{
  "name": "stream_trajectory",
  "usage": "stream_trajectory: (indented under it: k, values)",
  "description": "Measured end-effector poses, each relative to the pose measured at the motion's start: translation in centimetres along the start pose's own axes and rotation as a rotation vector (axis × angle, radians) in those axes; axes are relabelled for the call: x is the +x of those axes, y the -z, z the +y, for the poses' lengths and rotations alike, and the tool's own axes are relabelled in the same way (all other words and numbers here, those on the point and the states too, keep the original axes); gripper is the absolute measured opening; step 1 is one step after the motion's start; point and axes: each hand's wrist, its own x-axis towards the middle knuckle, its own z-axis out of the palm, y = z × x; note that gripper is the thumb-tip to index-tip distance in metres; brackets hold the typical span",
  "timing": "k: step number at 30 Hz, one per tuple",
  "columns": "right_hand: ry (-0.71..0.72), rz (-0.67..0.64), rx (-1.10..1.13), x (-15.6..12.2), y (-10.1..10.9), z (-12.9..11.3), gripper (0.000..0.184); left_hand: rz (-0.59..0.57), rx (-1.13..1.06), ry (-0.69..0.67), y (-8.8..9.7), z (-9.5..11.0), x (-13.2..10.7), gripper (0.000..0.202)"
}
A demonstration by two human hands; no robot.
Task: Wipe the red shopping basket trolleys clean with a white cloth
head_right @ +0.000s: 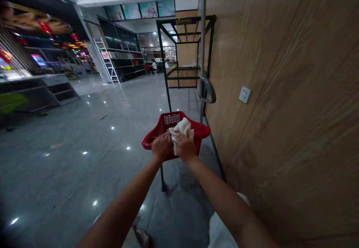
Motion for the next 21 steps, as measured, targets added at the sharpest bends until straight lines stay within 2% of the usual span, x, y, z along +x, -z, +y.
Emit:
stream_trajectory:
  k: [3,5,7,9,11,14,16,19,21]
  values:
    - [-0.11,0.051,-0.011,-0.5,0.3,2.9,0.034,0.034,-0.014,0.038,-0.8,-1.6,-0.5,0.037]
    - [-0.186,0.077,-0.028,-0.7,0.7,4.3,0.032,0.059,-0.029,0.056,-1.2,-1.9,-0.7,0.037]
    - [-0.239,0.089,-0.047,-0.7,1.0,4.7,0.032,0.085,-0.047,0.065,-1.6,-1.6,-0.7,0.036]
    - [-0.215,0.083,-0.048,-0.6,0.7,3.8,0.032,0.112,-0.056,0.065,-1.9,-1.2,-0.5,0.036]
    - [-0.132,0.059,-0.025,-0.4,-0.4,2.0,0.033,0.12,-0.062,0.041,-2.2,-1.1,-0.3,0.035]
    - [-0.044,0.014,0.011,-0.1,-2.2,-0.3,0.035,0.07,-0.076,-0.039,-2.5,-1.5,-0.1,0.036]
    - [-0.038,-0.005,0.024,-0.1,-2.5,-0.3,0.036,0.038,-0.081,-0.054,-2.3,-1.8,-0.1,0.036]
    - [-0.097,0.001,0.009,-0.8,-0.6,2.3,0.036,0.023,-0.082,-0.036,-1.3,-2.1,-0.5,0.038]
    - [-0.157,0.022,-0.012,-1.4,1.4,4.8,0.034,0.006,-0.083,-0.09,-0.2,-2.7,-1.1,0.038]
